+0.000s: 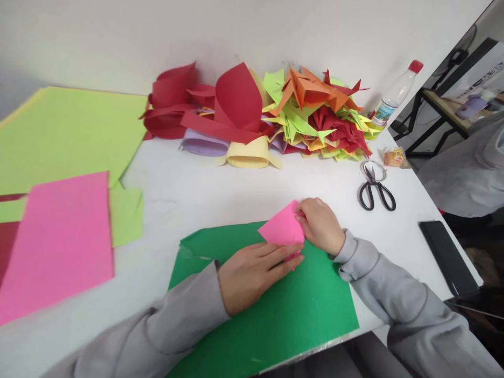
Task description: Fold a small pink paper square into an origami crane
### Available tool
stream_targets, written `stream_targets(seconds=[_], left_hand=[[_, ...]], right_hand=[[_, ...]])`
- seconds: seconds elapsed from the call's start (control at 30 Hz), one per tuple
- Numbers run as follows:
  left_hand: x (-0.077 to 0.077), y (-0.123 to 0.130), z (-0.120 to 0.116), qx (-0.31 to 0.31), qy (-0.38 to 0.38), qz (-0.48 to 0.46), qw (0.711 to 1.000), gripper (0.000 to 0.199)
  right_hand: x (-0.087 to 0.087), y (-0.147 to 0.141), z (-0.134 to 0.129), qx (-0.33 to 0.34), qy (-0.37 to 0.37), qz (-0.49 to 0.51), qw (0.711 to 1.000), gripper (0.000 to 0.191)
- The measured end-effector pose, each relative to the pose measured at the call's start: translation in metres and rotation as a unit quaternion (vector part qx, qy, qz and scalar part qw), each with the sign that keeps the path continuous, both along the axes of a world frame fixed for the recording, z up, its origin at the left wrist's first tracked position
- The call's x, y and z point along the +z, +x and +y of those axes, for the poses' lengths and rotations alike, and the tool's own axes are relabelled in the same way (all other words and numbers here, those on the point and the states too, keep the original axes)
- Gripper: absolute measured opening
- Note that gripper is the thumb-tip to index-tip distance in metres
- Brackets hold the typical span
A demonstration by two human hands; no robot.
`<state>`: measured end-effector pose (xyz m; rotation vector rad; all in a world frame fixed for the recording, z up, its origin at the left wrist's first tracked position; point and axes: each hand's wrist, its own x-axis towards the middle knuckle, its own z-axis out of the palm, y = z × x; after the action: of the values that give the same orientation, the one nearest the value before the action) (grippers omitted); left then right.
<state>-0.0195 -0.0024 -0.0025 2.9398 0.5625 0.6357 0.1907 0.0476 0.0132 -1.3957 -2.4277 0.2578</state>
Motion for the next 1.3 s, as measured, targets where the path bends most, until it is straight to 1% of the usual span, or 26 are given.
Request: stream_targets(seconds=[0.13, 0.2, 0.27, 0.43, 0.53, 0.67, 0.73, 0.87, 0.97, 1.1, 1.2, 1.27, 1.3], left_hand=[[-0.008, 0.005, -0.001, 0.007, 0.059, -0.03, 0.998, 0.038], [-0.007, 0.007, -0.001, 0.009, 0.074, -0.035, 0.997, 0.035], [-0.003, 0.009, 0.0, 0.005, 0.077, -0.028, 0.997, 0.034], [0.008, 0.012, 0.0, 0.01, 0.064, -0.018, 0.998, 0.03], [0.009, 0.014, 0.003, 0.007, 0.044, -0.023, 0.999, 0.031], [0.011, 0.016, 0.011, -0.023, -0.01, -0.039, 0.999, 0.029], [0.012, 0.018, 0.015, -0.026, -0.02, -0.044, 0.999, 0.028], [0.011, 0.022, 0.018, 0.009, 0.019, -0.044, 0.999, 0.028], [0.006, 0.024, 0.016, 0.018, 0.047, -0.053, 0.997, 0.027], [0.001, 0.023, 0.015, 0.014, 0.035, -0.043, 0.998, 0.029], [0.0, 0.022, 0.016, 0.018, 0.019, -0.031, 0.999, 0.029], [0.001, 0.022, 0.016, 0.019, 0.02, -0.032, 0.999, 0.029], [0.001, 0.022, 0.016, 0.019, 0.024, -0.035, 0.999, 0.029]], right_hand=[[0.0, 0.0, 0.0, -0.002, 0.005, 0.005, 1.0, 0.007], [-0.001, 0.0, -0.001, -0.002, 0.007, 0.008, 1.0, 0.007], [0.0, 0.0, -0.001, -0.008, 0.008, 0.009, 1.0, 0.007], [0.005, 0.0, -0.004, -0.043, 0.005, 0.007, 0.999, 0.007], [0.006, 0.0, -0.006, -0.057, 0.002, 0.006, 0.998, 0.008], [0.007, 0.001, -0.005, -0.073, -0.004, 0.009, 0.997, 0.009], [0.007, 0.001, -0.005, -0.078, -0.012, 0.011, 0.997, 0.008], [0.007, 0.002, -0.005, -0.081, -0.023, 0.014, 0.996, 0.008], [0.007, 0.002, -0.005, -0.083, -0.022, 0.014, 0.996, 0.008], [0.004, 0.004, -0.001, -0.085, -0.028, 0.035, 0.995, 0.005], [0.002, 0.01, 0.004, -0.088, -0.049, 0.103, 0.99, 0.01], [0.004, 0.015, 0.004, -0.075, -0.064, 0.135, 0.986, 0.006], [0.005, 0.018, 0.003, -0.066, -0.068, 0.131, 0.987, 0.009]])
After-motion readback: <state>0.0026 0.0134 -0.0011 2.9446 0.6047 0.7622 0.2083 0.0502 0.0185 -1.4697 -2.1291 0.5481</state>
